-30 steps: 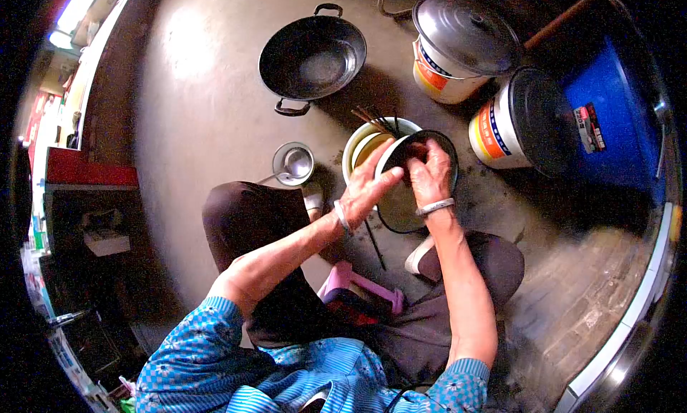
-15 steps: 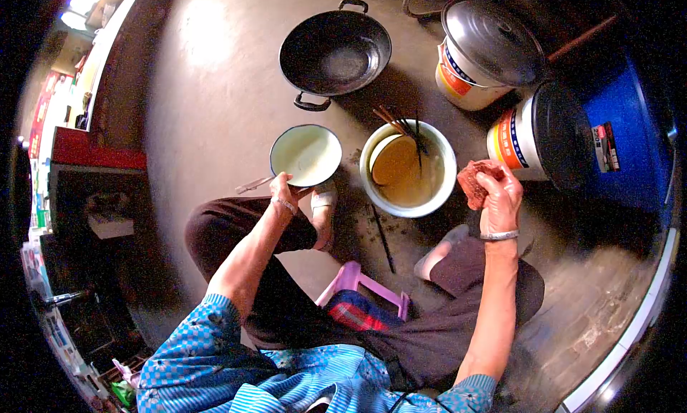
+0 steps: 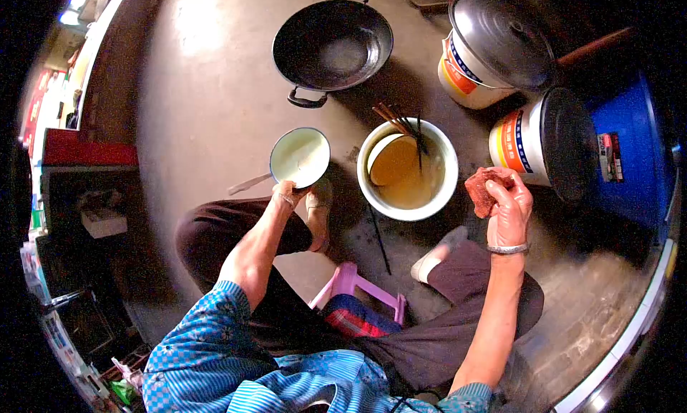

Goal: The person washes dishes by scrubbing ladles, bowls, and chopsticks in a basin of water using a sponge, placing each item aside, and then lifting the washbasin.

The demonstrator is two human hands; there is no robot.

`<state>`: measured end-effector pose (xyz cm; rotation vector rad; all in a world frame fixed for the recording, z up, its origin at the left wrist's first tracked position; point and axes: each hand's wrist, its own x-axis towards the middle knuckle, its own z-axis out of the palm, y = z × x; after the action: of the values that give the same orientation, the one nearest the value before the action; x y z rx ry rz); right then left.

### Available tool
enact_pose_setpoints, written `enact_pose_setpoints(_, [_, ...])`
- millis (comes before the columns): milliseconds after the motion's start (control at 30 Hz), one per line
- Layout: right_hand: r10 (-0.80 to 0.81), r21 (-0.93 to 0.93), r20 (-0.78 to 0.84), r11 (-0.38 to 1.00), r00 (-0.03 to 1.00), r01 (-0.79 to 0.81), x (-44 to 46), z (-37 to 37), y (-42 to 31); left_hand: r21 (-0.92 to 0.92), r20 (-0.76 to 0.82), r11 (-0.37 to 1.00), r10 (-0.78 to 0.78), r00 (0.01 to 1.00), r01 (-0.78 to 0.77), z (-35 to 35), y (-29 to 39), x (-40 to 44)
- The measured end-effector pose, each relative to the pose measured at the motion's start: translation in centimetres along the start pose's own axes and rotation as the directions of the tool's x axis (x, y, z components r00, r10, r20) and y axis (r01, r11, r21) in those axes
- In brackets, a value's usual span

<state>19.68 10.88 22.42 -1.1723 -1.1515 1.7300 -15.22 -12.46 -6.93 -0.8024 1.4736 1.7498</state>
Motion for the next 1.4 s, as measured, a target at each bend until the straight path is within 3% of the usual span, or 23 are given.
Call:
enact_pose_setpoints(200, [-0.008, 0.015, 0.017, 1.000, 1.000, 0.008, 0.1, -0.7, 0.3, -0.034, -0.014, 0.999, -0.018, 1.000, 0.017, -0.5, -0.7, 1.5])
enact_pose_setpoints(233, [0.007, 0.025, 0.015, 1.000, 1.000, -0.007, 0.0, -0.7, 0.1, -0.008, -0.061, 0.998, -0.057, 0.996, 0.057, -0.1, -0.4, 1.3])
enact_pose_setpoints(300, [0.018, 0.024, 0.012, 1.000, 1.000, -0.018, -0.2, -0.6, -0.2, -0.095, -0.004, 0.989, -0.117, 0.993, 0.116, -1.1, -1.1, 2.9])
enact_pose_setpoints(333, [-0.023, 0.028, -0.003, 0.999, 1.000, 0.023, -0.3, -0.2, -0.4, -0.011, -0.006, 0.972, -0.236, 0.972, 0.236, -1.4, -0.7, 3.0])
enact_pose_setpoints(367, [-0.062, 0.032, -0.016, 0.998, 0.998, 0.062, -0.4, 0.0, -0.5, 0.023, 0.088, 0.966, -0.259, 0.962, 0.258, -2.8, -1.5, 3.6])
enact_pose_setpoints(433, [-0.079, 0.050, -0.044, 0.995, 0.996, 0.081, -0.2, -0.3, -0.1, -0.071, 0.010, 0.948, -0.310, 0.951, 0.310, -2.6, -2.5, 1.6])
enact_pose_setpoints(467, [-0.065, 0.048, -0.041, 0.997, 0.997, 0.066, -0.2, -0.3, -0.2, 0.111, -0.139, 0.948, -0.284, 0.949, 0.300, -2.2, -2.7, 0.5])
enact_pose_setpoints(500, [-0.048, 0.046, -0.040, 0.998, 0.998, 0.049, -0.3, -0.4, -0.3, 0.043, -0.195, 0.929, -0.354, 0.915, 0.369, -1.9, -3.3, -0.5])
enact_pose_setpoints(567, [-0.005, 0.048, -0.005, 0.999, 1.000, 0.005, -0.2, -1.2, -0.2, 0.063, -0.170, 0.869, -0.474, 0.864, 0.490, -1.1, -4.4, -2.1])
enact_pose_setpoints(600, [-0.016, 0.054, -0.007, 0.998, 1.000, 0.017, -0.1, -1.4, 0.0, 0.199, -0.135, 0.916, -0.327, 0.935, 0.349, 0.0, -5.6, -3.7])
enact_pose_setpoints(700, [-0.049, 0.074, 0.012, 0.996, 0.999, 0.048, 0.2, -2.2, 0.6, 0.442, 0.040, 0.829, -0.400, 0.916, 0.343, 3.1, -6.2, -7.0])
enact_pose_setpoints(733, [-0.060, 0.077, 0.003, 0.995, 0.998, 0.059, 0.3, -2.3, 0.8, 0.574, 0.122, 0.795, -0.321, 0.939, 0.197, 4.2, -6.1, -9.2])
enact_pose_setpoints(767, [-0.067, 0.081, -0.007, 0.994, 0.998, 0.067, 0.3, -2.5, 1.0, 0.705, 0.247, 0.706, -0.148, 0.958, -0.072, 5.1, -6.5, -11.2])
enact_pose_setpoints(833, [-0.008, 0.046, -0.014, 0.999, 1.000, 0.008, 0.2, -2.9, 0.6, 0.812, 0.494, 0.377, -0.041, 0.868, -0.445, 5.5, -7.1, -12.4])
enact_pose_setpoints(900, [-0.033, 0.060, -0.005, 0.998, 0.999, 0.033, 0.1, -3.0, 0.6, 0.748, 0.653, 0.070, 0.096, 0.751, -0.660, 5.2, -9.2, -12.4])
enact_pose_setpoints(967, [-0.002, 0.067, -0.009, 0.998, 1.000, 0.003, -0.2, -3.0, 0.4, 0.796, 0.602, -0.106, 0.035, 0.798, -0.596, 4.6, -10.4, -13.6])
enact_pose_setpoints(1033, [0.003, 0.028, 0.006, 1.000, 1.000, -0.003, -0.6, -2.7, -0.4, 0.918, 0.389, -0.060, -0.058, 0.919, -0.392, 4.1, -11.7, -14.5])
enact_pose_setpoints(1067, [-0.024, 0.052, -0.013, 0.998, 1.000, 0.025, -0.9, -2.3, -0.6, 0.881, 0.435, -0.213, 0.010, 0.900, -0.424, 2.7, -14.0, -12.8])
enact_pose_setpoints(1100, [-0.005, 0.030, -0.019, 1.000, 1.000, 0.006, -1.2, -2.4, -1.1, 0.925, 0.334, -0.172, -0.066, 0.940, -0.340, 2.1, -15.5, -11.7])
enact_pose_setpoints(1167, [0.007, -0.001, -0.026, 1.000, 1.000, -0.007, -1.6, -2.5, -2.0, 0.946, 0.297, -0.118, -0.064, 0.953, -0.303, 0.9, -18.1, -10.5])
enact_pose_setpoints(1367, [0.036, -0.006, -0.121, 0.999, 0.992, -0.037, -1.2, -3.3, -2.7, 0.915, 0.305, -0.285, 0.026, 0.952, -0.286, 2.6, -19.9, -11.3])
enact_pose_setpoints(1400, [0.049, 0.020, -0.129, 0.999, 0.990, -0.047, -1.0, -3.3, -3.0, 0.926, 0.313, -0.232, 0.031, 0.949, -0.298, 2.6, -20.2, -10.7])
